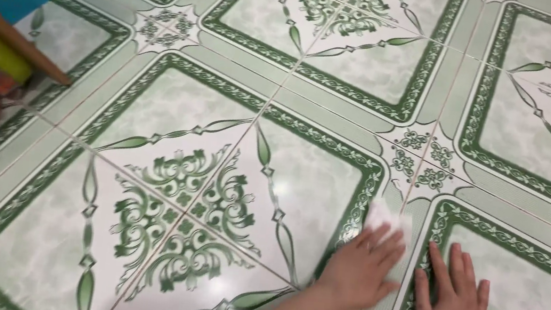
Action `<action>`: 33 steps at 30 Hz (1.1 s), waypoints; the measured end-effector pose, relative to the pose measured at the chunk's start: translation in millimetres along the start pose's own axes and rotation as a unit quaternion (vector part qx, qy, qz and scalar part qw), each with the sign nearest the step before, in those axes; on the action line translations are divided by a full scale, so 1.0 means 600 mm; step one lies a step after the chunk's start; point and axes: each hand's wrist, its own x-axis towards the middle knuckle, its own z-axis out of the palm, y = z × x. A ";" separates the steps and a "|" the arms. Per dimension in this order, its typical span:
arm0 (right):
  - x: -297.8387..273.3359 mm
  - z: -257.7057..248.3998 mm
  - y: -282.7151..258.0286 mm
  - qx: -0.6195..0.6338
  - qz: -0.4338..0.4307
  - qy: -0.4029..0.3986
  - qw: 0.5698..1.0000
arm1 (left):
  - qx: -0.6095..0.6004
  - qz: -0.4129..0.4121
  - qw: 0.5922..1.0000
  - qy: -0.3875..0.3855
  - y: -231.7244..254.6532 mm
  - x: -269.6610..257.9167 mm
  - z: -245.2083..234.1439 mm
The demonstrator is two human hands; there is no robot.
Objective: The person wipes a tiled floor with a white cloth, moving systematically across the surface. They clean around a cardboard box, a stuffed lion toy, and a white fan base, continuing the wiping motion across multiple tiles.
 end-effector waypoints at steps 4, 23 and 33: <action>0.005 -0.008 -0.007 0.004 0.015 -0.007 1.000 | 0.056 -0.016 0.997 -0.053 -0.050 0.164 0.003; 0.010 -0.023 -0.016 0.051 0.033 -0.063 0.996 | -0.011 -0.045 0.999 -0.020 -0.019 -0.119 -0.096; 0.007 -0.024 -0.010 0.054 0.034 -0.062 0.996 | -0.045 -0.042 0.997 -0.036 -0.026 -0.158 -0.096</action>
